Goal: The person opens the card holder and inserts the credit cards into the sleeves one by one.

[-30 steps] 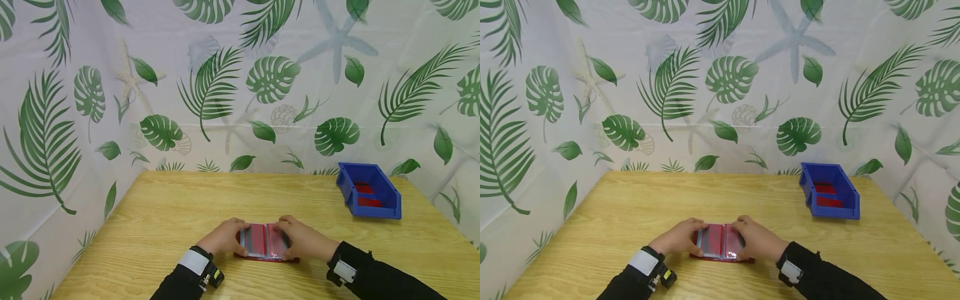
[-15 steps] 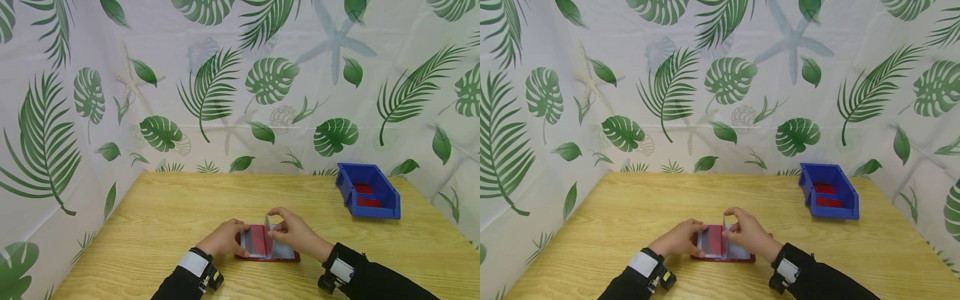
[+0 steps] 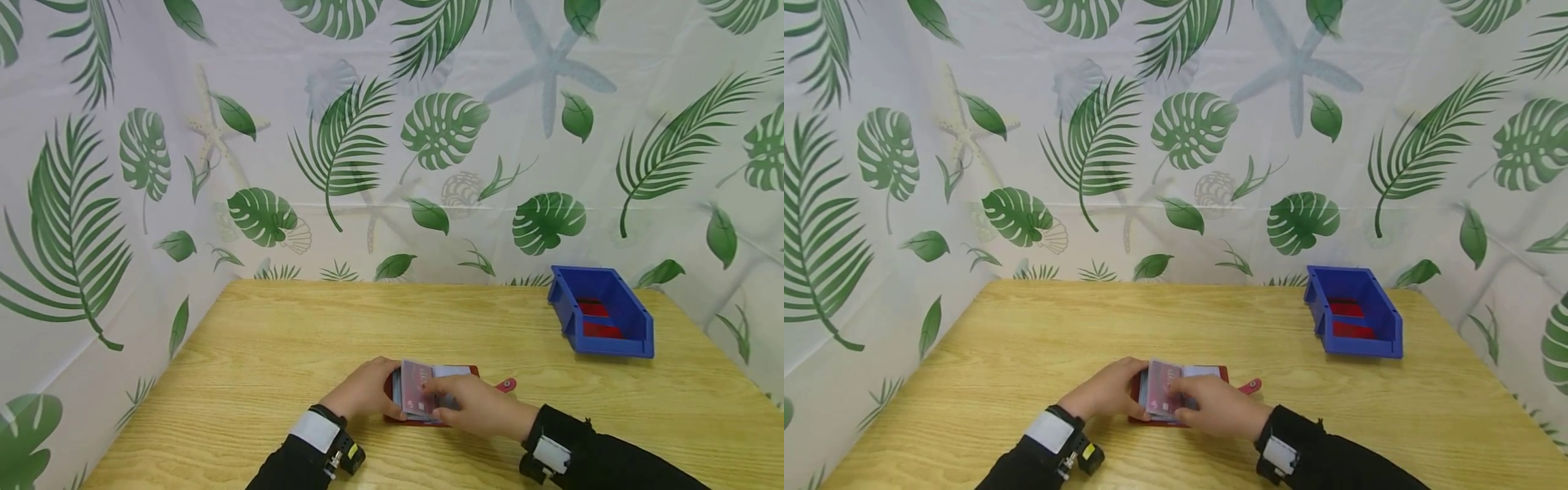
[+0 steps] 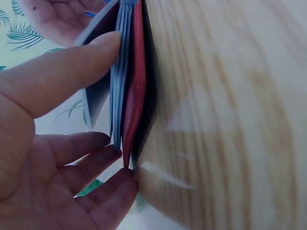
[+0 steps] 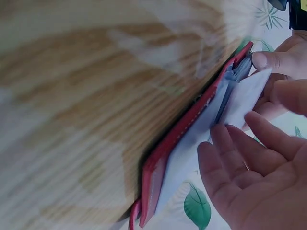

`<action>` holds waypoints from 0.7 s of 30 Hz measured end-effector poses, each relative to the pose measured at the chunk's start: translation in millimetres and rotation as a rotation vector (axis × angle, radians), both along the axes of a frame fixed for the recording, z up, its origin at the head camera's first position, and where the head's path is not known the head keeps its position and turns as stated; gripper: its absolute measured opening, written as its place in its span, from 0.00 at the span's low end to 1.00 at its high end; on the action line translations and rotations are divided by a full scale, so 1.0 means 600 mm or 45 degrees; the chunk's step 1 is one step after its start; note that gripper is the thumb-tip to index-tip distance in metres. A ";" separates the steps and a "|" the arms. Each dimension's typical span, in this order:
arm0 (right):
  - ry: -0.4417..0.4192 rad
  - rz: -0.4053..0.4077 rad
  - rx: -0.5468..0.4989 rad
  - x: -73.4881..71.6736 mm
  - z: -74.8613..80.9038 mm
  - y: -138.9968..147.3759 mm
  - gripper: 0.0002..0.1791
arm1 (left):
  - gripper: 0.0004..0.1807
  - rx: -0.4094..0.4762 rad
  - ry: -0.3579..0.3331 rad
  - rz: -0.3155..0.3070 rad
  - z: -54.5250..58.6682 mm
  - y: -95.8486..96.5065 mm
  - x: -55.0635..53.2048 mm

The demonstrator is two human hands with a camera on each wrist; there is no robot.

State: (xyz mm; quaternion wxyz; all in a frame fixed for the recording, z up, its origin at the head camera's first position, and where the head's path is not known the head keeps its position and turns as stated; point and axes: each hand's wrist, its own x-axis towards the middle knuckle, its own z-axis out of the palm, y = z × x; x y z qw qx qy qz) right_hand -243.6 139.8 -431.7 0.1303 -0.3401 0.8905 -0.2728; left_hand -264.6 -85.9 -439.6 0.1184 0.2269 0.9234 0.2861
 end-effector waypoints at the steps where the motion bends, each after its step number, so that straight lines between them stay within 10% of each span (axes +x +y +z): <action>1: 0.014 0.012 0.020 0.000 0.001 -0.001 0.18 | 0.45 -0.004 0.004 0.001 -0.001 0.000 -0.001; 9: 0.124 0.049 0.175 0.006 0.000 -0.010 0.22 | 0.56 -0.007 -0.061 -0.027 0.003 -0.005 -0.002; 21: 0.133 0.015 0.239 0.013 -0.001 -0.018 0.25 | 0.42 -0.095 0.041 -0.005 0.005 0.007 0.004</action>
